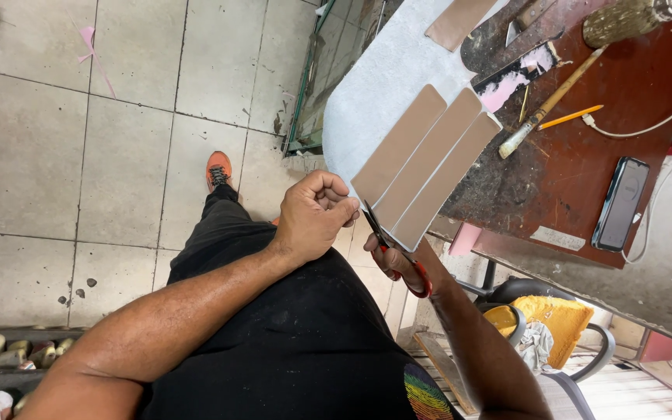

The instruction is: The person sits on a chair and retrieves a sheet of material from a drawer. They peel off a pink backing from the sheet and then use scissors to cut the material into several rectangular strips on a cluttered workbench.

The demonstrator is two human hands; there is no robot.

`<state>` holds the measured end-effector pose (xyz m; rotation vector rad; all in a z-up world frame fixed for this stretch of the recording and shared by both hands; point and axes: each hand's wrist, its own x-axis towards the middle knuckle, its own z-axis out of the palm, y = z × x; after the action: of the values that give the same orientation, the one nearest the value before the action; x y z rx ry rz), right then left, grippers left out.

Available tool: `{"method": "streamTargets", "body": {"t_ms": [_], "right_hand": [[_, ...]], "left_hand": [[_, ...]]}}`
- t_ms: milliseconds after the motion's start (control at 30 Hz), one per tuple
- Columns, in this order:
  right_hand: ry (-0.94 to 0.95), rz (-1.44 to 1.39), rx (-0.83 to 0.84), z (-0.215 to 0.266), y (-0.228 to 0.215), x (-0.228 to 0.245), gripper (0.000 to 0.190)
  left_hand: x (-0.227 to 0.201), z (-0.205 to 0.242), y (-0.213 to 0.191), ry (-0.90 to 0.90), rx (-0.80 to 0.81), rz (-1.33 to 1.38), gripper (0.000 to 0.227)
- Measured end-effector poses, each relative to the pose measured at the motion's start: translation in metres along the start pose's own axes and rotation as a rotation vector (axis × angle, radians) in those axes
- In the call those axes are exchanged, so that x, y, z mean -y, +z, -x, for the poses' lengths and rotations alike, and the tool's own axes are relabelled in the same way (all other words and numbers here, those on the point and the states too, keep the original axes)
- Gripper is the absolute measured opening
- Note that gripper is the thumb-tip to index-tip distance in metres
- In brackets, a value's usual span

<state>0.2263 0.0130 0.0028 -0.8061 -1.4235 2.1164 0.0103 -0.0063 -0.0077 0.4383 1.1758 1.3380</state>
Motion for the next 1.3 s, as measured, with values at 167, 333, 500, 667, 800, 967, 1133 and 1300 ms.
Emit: {"method": "streamTargets", "body": {"t_ms": [167, 333, 500, 667, 800, 967, 1133, 1300], "right_hand": [[0.072, 0.113, -0.058, 0.006, -0.013, -0.011, 0.047], [0.062, 0.242, -0.108, -0.011, 0.000, 0.012, 0.041], [0.131, 0.291, -0.178, 0.000, -0.008, -0.002, 0.046], [0.184, 0.280, -0.199, -0.002, -0.004, -0.003, 0.042], [0.218, 0.318, -0.254, -0.010, 0.005, 0.005, 0.042], [0.188, 0.342, -0.251, -0.012, 0.001, 0.002, 0.034], [0.205, 0.352, -0.289, -0.013, 0.003, 0.007, 0.042], [0.192, 0.363, -0.276, -0.022, 0.004, 0.003, 0.030]], "left_hand": [[-0.001, -0.002, 0.000, -0.002, 0.003, -0.002, 0.016], [0.000, -0.003, 0.000, -0.002, 0.017, -0.017, 0.015], [0.003, -0.003, -0.003, 0.005, 0.033, -0.012, 0.017], [0.000, -0.002, -0.004, -0.002, 0.039, -0.008, 0.018], [0.003, -0.003, -0.006, 0.006, 0.045, -0.024, 0.020], [-0.001, -0.003, -0.006, 0.007, 0.051, -0.017, 0.022], [-0.005, -0.004, -0.006, 0.013, 0.061, -0.060, 0.022], [-0.010, -0.002, -0.007, 0.017, 0.070, -0.092, 0.024]]}}
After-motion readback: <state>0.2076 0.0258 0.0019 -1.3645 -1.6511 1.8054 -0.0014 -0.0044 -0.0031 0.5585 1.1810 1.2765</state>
